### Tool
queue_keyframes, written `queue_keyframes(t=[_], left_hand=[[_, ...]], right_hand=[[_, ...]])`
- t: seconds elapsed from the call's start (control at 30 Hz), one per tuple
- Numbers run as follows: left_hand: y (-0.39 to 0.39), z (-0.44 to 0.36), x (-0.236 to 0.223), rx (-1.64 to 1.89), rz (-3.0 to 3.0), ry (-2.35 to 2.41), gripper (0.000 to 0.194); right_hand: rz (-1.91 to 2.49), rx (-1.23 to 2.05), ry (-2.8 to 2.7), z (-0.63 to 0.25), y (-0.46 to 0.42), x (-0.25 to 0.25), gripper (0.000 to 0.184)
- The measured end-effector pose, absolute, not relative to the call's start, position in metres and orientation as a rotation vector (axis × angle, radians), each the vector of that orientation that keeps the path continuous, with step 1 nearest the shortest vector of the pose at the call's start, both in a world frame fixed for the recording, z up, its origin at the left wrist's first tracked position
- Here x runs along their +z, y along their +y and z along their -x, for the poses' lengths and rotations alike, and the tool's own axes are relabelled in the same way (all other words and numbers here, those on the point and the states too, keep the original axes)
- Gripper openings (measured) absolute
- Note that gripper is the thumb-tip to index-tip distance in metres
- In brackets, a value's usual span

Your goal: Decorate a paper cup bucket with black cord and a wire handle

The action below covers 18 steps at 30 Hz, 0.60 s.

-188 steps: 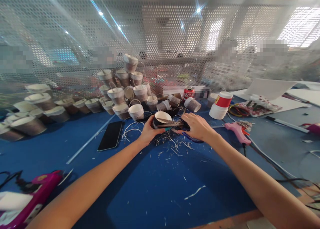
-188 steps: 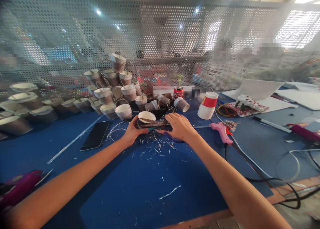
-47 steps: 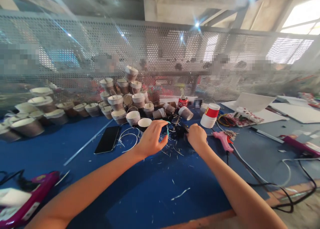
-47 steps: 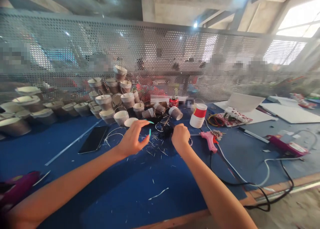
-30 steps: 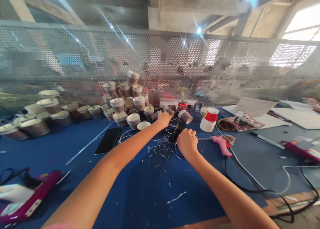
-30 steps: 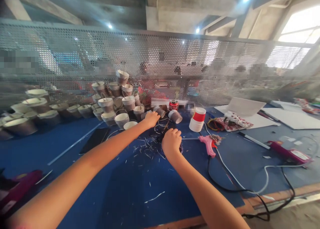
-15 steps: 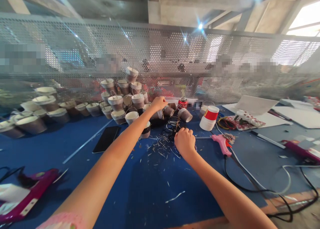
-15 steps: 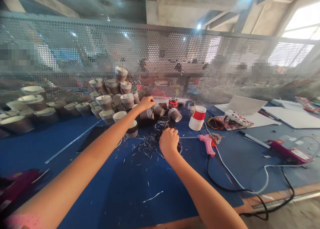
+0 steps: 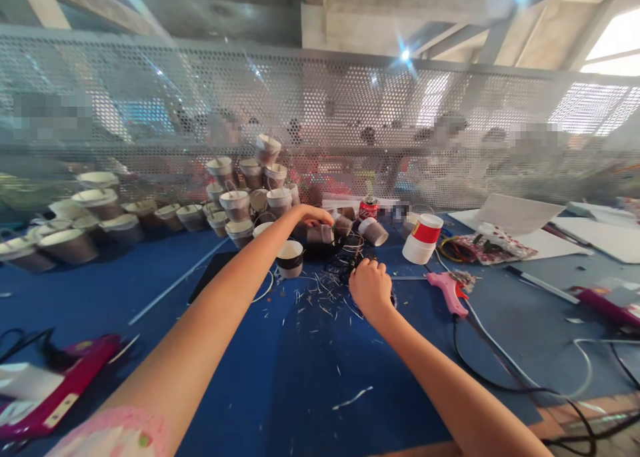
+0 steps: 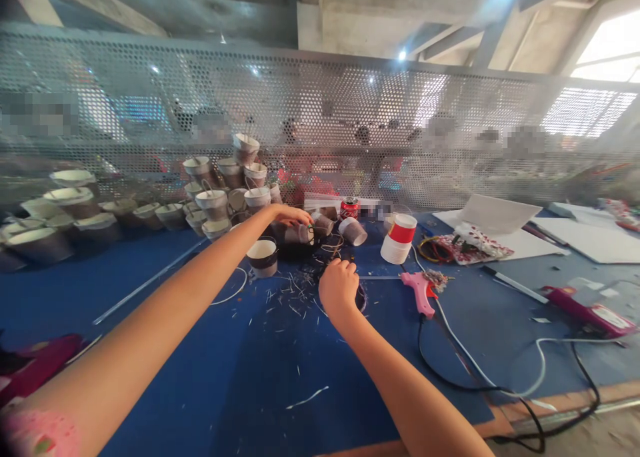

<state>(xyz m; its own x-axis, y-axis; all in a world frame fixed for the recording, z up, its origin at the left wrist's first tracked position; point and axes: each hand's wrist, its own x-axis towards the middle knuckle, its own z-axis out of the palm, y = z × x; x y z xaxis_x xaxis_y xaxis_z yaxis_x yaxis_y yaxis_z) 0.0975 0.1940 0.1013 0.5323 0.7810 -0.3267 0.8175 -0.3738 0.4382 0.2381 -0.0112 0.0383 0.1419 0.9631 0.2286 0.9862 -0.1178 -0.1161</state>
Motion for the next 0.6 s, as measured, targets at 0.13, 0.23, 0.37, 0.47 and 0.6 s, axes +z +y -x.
queue_keyframes(t=[0.13, 0.23, 0.37, 0.47, 0.6], left_hand=[[0.194, -0.098, 0.096, -0.222, -2.281, 1.155, 0.063], [0.194, -0.1, 0.096, -0.217, -2.374, 1.141, 0.058], [0.195, -0.095, 0.118, -0.001, -2.501, 1.225, 0.046], [0.202, -0.088, 0.143, 0.306, -2.549, 1.417, 0.048], [0.215, -0.082, 0.158, 0.587, -2.493, 1.795, 0.048]], right_hand=[[2.174, -0.137, -1.91, -0.237, -0.01, 0.037, 0.025], [2.172, -0.134, -1.916, -0.237, -0.01, 0.036, 0.025], [2.181, -0.126, -1.913, -0.237, -0.01, 0.036, 0.025], [2.182, -0.131, -1.916, -0.237, -0.009, 0.036, 0.025], [2.177, -0.127, -1.914, -0.237, -0.008, 0.034, 0.024]])
